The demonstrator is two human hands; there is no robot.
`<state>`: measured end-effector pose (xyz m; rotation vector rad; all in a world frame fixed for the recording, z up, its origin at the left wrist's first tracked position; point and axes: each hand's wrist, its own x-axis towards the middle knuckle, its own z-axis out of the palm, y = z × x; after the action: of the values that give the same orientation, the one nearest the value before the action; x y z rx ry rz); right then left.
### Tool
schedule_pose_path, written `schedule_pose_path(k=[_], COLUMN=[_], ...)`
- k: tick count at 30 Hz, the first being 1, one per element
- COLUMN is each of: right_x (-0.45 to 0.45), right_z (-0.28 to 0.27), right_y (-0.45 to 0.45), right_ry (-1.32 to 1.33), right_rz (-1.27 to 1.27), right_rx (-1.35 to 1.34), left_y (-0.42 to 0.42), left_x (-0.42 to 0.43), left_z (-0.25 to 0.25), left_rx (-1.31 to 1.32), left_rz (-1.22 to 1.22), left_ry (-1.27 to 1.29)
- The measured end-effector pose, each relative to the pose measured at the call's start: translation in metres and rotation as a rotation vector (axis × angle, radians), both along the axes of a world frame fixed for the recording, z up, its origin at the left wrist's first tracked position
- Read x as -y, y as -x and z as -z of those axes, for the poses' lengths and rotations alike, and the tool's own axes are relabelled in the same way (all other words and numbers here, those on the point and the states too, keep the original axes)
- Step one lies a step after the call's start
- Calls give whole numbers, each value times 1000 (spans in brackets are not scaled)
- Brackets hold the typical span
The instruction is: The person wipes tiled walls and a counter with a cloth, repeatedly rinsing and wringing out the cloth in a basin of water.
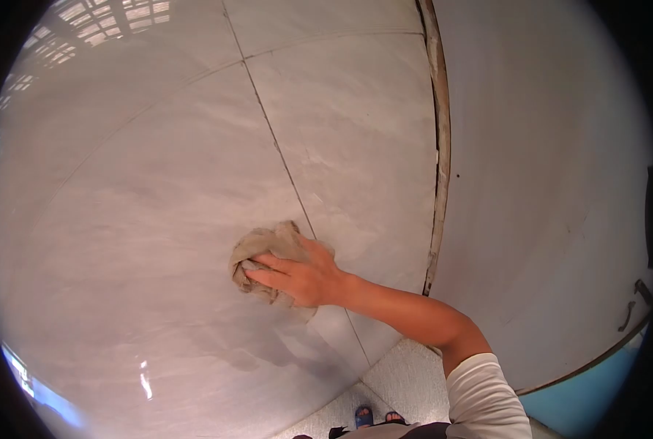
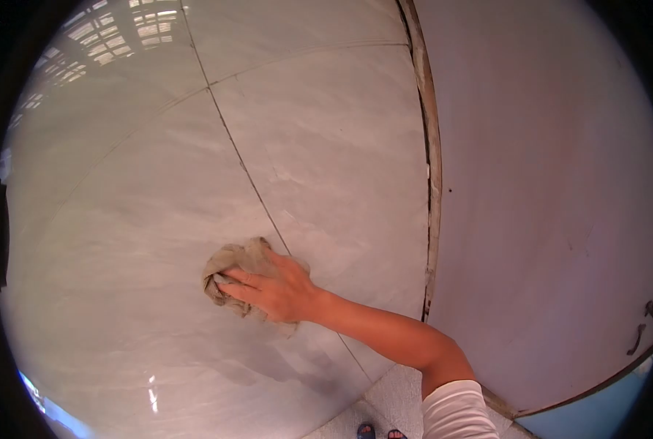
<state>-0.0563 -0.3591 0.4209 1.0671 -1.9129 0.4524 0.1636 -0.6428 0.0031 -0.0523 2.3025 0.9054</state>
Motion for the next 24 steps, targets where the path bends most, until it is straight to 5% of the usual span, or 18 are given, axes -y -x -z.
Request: schedule_pose_path(k=[8,11,18,21,24], right_x=[-26,-25,-43,-72,-107], right_z=[-175,-191,-22,-12,-71], right_y=[27,35,9,14,50], right_ry=[437,513,272,253,512], right_rz=[57,77,101,24,115], right_rx=[-387,-489,-21,-4,-198], left_y=[10,23,53,62,66], left_x=[-18,-30,-53,-61,-63], left_z=[6,-1,-15,-20,-24], left_rx=[-24,-19,-35,-41,-42], left_rz=[-31,-33,-9,0,0], left_ry=[-35,-29,-25,-23,-12])
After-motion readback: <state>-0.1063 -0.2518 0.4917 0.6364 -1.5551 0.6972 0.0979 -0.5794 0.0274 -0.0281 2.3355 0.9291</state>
